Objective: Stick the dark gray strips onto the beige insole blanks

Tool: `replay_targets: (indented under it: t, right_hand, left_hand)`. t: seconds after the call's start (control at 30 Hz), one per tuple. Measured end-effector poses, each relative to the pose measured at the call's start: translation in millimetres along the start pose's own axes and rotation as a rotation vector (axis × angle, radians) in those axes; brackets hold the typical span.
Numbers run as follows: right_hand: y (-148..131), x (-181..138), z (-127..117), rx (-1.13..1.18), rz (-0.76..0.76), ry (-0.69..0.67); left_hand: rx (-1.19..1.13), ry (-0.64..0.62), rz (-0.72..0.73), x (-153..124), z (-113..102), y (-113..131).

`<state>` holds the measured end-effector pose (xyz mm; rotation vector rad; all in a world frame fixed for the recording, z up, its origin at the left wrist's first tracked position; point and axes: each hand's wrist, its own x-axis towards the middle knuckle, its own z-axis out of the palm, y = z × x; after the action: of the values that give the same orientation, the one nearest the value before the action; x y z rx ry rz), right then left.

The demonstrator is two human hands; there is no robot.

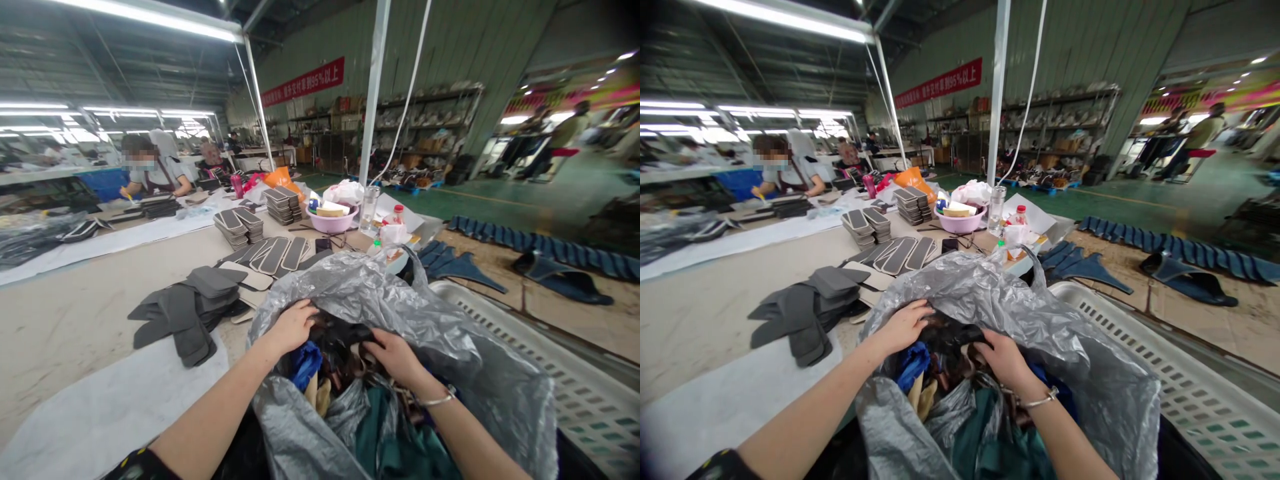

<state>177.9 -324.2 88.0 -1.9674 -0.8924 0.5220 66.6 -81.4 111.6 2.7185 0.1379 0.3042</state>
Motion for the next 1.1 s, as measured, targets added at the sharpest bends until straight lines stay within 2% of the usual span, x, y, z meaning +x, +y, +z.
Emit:
replay_targets:
  t: [0.1, 0.17, 0.27, 0.37, 0.43, 0.5, 0.63, 0.77, 0.83, 1.0, 1.03, 1.1]
  right_hand:
    - [-0.8, -23.5, -17.7, 0.014, -0.013, 0.174]
    - [1.3, -34.6, -24.7, 0.125, 0.018, 0.298]
    - [2.6, -44.4, -31.8, 0.439, 0.031, 0.478]
    - [-0.7, -48.1, -39.1, 0.755, -0.021, 0.621]
    - [-4.6, -48.5, -44.3, 0.888, -0.057, 0.659]
    - [-9.2, -48.4, -48.2, 0.962, -0.072, 0.664]
    - [-19.4, -49.0, -47.9, 1.072, -0.081, 0.589]
    - [-28.2, -50.7, -42.6, 0.967, -0.199, 0.514]
    - [-32.7, -52.3, -42.2, 0.863, -0.256, 0.525]
    - [-40.7, -61.1, -43.5, 0.618, -0.277, 0.635]
    - [-39.9, -64.0, -42.7, 0.563, -0.259, 0.638]
    - [-35.9, -70.5, -39.2, 0.463, -0.207, 0.611]
  left_hand:
    - [-0.020, 0.048, 0.014, -1.0, -4.8, 10.9]
    - [-0.049, 0.084, 0.035, -3.1, -12.9, 27.3]
    - [-0.124, 0.113, 0.086, -7.8, -27.1, 59.4]
    - [-0.285, 0.078, 0.150, -10.2, -32.9, 84.7]
    - [-0.409, 0.069, 0.129, -8.3, -28.2, 90.9]
    - [-0.522, 0.109, 0.039, -4.2, -17.6, 88.7]
    - [-0.696, 0.192, -0.133, 1.6, 6.0, 77.7]
    - [-0.715, 0.138, -0.038, -6.3, 18.0, 82.9]
    - [-0.703, 0.116, -0.007, -13.8, 24.8, 88.1]
    - [-0.838, 0.013, -0.143, -28.5, 55.2, 88.4]
    - [-0.874, 0.012, -0.171, -29.9, 60.6, 87.2]
    - [-0.893, 0.088, -0.227, -31.6, 67.1, 85.5]
